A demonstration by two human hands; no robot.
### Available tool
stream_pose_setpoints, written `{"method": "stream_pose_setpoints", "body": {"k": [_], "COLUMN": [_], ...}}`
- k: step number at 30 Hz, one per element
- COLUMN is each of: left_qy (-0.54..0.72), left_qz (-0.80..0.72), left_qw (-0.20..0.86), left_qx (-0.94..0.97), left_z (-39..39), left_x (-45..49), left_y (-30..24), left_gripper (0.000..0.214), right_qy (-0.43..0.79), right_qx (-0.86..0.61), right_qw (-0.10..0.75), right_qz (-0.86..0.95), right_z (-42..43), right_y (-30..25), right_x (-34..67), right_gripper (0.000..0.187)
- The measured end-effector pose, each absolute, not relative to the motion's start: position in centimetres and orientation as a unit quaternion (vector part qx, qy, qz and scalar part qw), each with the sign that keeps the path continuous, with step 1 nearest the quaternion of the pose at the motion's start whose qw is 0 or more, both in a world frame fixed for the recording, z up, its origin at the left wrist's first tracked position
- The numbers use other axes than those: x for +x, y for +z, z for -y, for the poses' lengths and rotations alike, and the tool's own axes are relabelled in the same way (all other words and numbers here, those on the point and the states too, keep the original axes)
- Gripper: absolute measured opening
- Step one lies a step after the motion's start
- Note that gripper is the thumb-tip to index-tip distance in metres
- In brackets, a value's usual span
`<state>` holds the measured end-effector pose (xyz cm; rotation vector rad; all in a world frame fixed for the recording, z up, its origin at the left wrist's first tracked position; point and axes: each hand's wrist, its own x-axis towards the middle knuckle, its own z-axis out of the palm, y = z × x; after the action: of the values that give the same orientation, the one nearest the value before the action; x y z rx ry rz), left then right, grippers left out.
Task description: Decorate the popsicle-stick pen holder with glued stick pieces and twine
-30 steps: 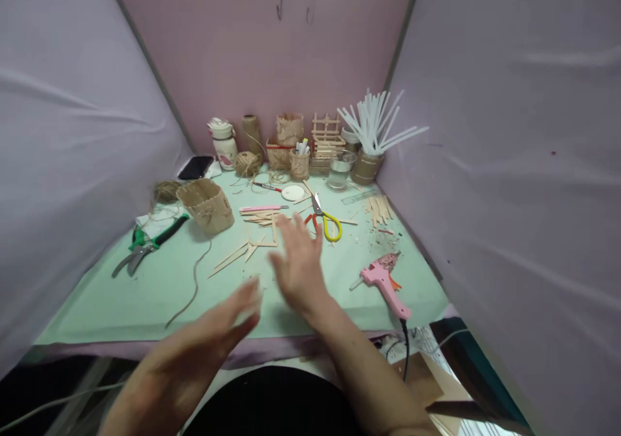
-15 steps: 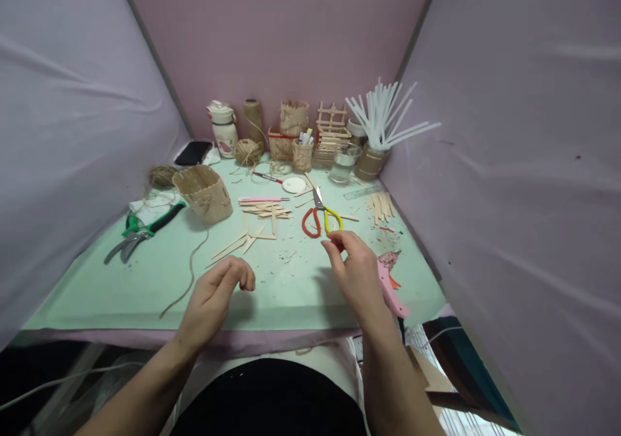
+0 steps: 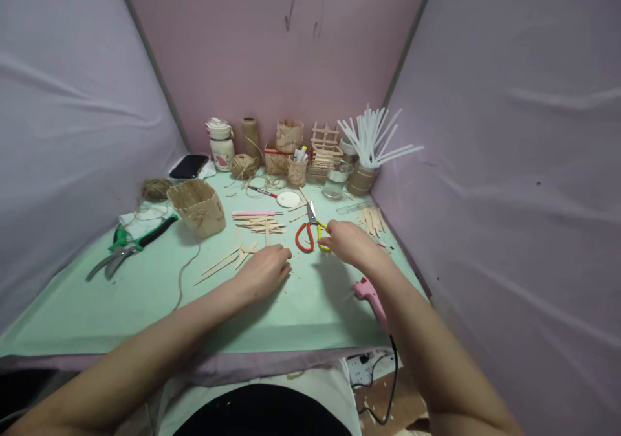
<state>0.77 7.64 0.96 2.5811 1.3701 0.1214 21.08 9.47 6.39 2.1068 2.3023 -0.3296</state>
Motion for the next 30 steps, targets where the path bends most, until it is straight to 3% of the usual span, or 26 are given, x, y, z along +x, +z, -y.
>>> {"method": "stream_pose_setpoints", "body": {"k": [4,13,20,22,25,28,30], "left_qy": [0.028,0.036,0.046,0.046,0.048,0.057,0.073], "left_qz": [-0.471,-0.480,-0.484,-0.484,-0.483,-0.481,-0.481], "left_qw": [0.070,0.053,0.074,0.084,0.085,0.067,0.049], "left_qx": [0.879,0.875,0.871,0.870,0.870,0.872,0.873], "left_z": [-6.7,-5.8,-5.9,-5.9,-6.0,-5.8,-5.7], "left_x": [1.3,1.4,1.2,1.2,1.1,1.1,1.0], "left_y": [0.0,-0.7,-1.2,-1.1,-0.9,-0.7,-0.9], "left_gripper": [0.023,0.020,0.017,0.017,0.019,0.021,0.024], "right_qy": [-0.122,-0.144,-0.174,-0.201,-0.303,-0.423,-0.473], "right_qx": [0.693,0.750,0.761,0.766,0.743,0.590,0.477], "right_qw": [0.049,0.031,-0.042,-0.099,-0.292,-0.510,-0.597], "right_qz": [-0.708,-0.645,-0.624,-0.602,-0.520,-0.462,-0.437], "right_z": [-13.4,-15.7,-13.7,-12.0,-9.0,-6.4,-5.4], "right_y": [4.0,1.9,5.1,5.9,6.0,5.0,4.1], "right_x": [18.0,16.9,19.5,20.4,20.9,20.0,18.9], "right_gripper": [0.030,0.047,0.031,0.030,0.039,0.044,0.041]}}
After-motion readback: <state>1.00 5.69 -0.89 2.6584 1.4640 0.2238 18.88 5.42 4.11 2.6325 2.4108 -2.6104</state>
